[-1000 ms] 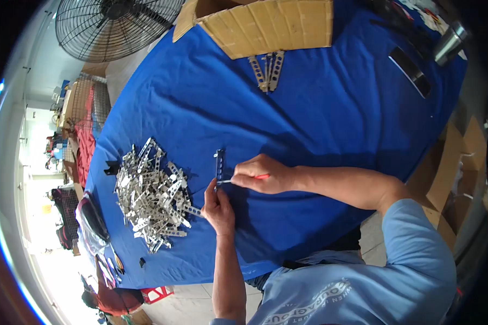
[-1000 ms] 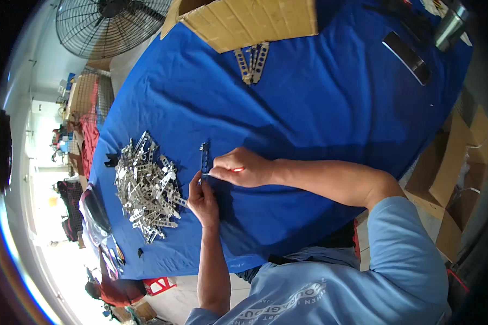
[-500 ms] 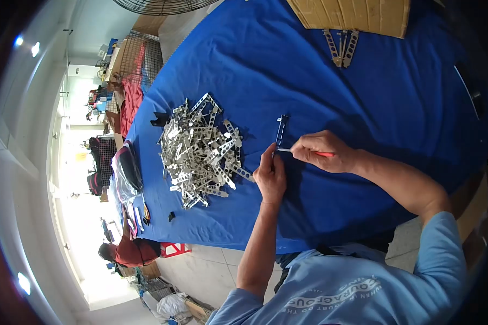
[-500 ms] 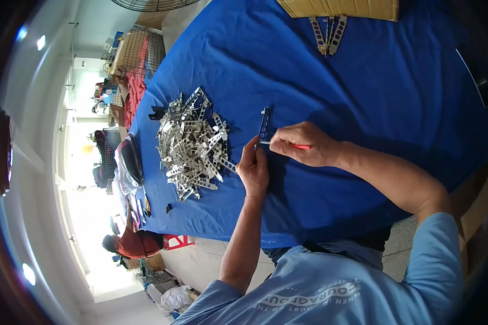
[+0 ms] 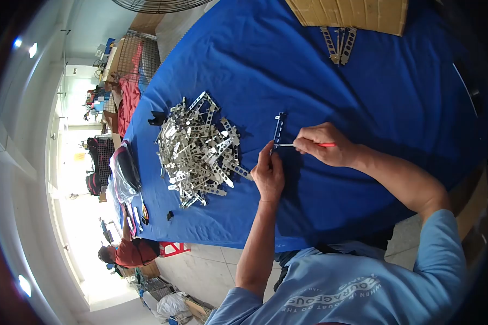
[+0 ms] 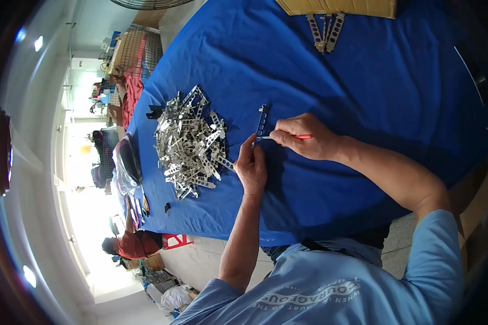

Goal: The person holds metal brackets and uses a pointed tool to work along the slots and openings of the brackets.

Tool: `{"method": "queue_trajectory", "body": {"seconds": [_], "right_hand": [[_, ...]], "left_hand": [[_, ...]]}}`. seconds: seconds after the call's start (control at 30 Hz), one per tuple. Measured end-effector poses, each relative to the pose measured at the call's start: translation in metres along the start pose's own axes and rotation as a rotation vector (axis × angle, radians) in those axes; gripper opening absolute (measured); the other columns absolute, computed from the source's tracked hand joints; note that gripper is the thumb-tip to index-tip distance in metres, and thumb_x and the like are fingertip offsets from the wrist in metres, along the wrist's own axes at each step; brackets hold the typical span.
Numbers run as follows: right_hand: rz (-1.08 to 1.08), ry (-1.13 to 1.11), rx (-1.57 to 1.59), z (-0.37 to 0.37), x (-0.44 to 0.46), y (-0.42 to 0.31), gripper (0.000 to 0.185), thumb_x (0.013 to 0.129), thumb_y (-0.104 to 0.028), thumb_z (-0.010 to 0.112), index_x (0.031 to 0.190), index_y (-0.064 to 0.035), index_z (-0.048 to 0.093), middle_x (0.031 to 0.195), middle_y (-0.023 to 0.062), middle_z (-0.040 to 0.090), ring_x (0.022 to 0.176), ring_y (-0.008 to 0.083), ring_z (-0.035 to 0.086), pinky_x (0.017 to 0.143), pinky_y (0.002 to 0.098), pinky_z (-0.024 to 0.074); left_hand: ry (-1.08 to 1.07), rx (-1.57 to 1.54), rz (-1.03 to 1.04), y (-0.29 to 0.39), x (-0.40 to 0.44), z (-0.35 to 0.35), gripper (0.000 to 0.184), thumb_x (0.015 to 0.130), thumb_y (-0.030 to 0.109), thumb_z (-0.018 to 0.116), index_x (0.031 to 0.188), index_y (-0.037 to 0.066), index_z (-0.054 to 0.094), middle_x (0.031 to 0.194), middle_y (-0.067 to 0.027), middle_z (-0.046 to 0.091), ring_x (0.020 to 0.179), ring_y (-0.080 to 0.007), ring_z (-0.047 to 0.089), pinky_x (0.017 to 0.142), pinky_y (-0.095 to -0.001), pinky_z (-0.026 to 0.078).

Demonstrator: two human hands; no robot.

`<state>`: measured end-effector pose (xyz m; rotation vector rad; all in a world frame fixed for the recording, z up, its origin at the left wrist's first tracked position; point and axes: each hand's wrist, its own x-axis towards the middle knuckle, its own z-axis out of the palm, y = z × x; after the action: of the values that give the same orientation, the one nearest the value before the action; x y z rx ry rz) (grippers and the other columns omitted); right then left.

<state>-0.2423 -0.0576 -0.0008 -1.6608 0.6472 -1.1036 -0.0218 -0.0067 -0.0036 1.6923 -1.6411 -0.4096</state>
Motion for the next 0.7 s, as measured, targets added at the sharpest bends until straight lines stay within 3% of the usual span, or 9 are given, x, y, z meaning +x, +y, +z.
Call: {"method": "queue_trajectory", "body": {"seconds": [0.3, 0.4, 0.5, 0.7], "right_hand": [[-0.020, 0.032, -0.019, 0.0031, -0.0011, 0.0009, 0.027, 0.105, -0.021, 0.065, 0.089, 0.0004, 0.067, 0.071, 0.0150, 0.065, 0.060, 0.0289, 0.063, 0.057, 0.0414, 0.0443], [-0.040, -0.025, -0.033, 0.0018, -0.0005, -0.0040, 0.030, 0.105, -0.022, 0.064, 0.085, 0.0006, 0.065, 0.069, 0.0147, 0.064, 0.058, 0.0276, 0.060, 0.057, 0.0416, 0.0434], [-0.037, 0.007, -0.007, 0.0062, 0.0002, -0.0040, 0.024, 0.105, -0.016, 0.064, 0.089, 0.0011, 0.067, 0.076, 0.0096, 0.068, 0.066, 0.0213, 0.065, 0.061, 0.0351, 0.0501], [0.016, -0.058, -0.026, -0.0012, -0.0003, -0.0040, 0.025, 0.107, -0.016, 0.062, 0.090, 0.0013, 0.067, 0.075, 0.0099, 0.069, 0.067, 0.0206, 0.066, 0.062, 0.0345, 0.0511]], "left_hand": [[0.001, -0.011, -0.001, -0.0054, -0.0012, 0.0028, 0.030, 0.098, 0.003, 0.063, 0.127, 0.005, 0.071, 0.064, -0.0018, 0.060, 0.055, -0.0056, 0.052, 0.052, -0.0281, 0.044], [0.002, -0.016, 0.006, -0.0071, -0.0014, 0.0024, 0.029, 0.099, 0.003, 0.063, 0.126, 0.006, 0.071, 0.063, -0.0016, 0.059, 0.054, -0.0056, 0.051, 0.052, -0.0280, 0.043], [0.008, -0.020, 0.027, -0.0031, -0.0008, 0.0024, 0.028, 0.099, 0.004, 0.063, 0.126, 0.006, 0.072, 0.063, -0.0017, 0.060, 0.054, -0.0058, 0.051, 0.052, -0.0282, 0.043], [0.008, 0.010, 0.038, -0.0054, -0.0008, 0.0023, 0.028, 0.100, 0.005, 0.062, 0.126, 0.006, 0.072, 0.063, -0.0032, 0.060, 0.053, -0.0070, 0.052, 0.053, -0.0292, 0.044]]}}
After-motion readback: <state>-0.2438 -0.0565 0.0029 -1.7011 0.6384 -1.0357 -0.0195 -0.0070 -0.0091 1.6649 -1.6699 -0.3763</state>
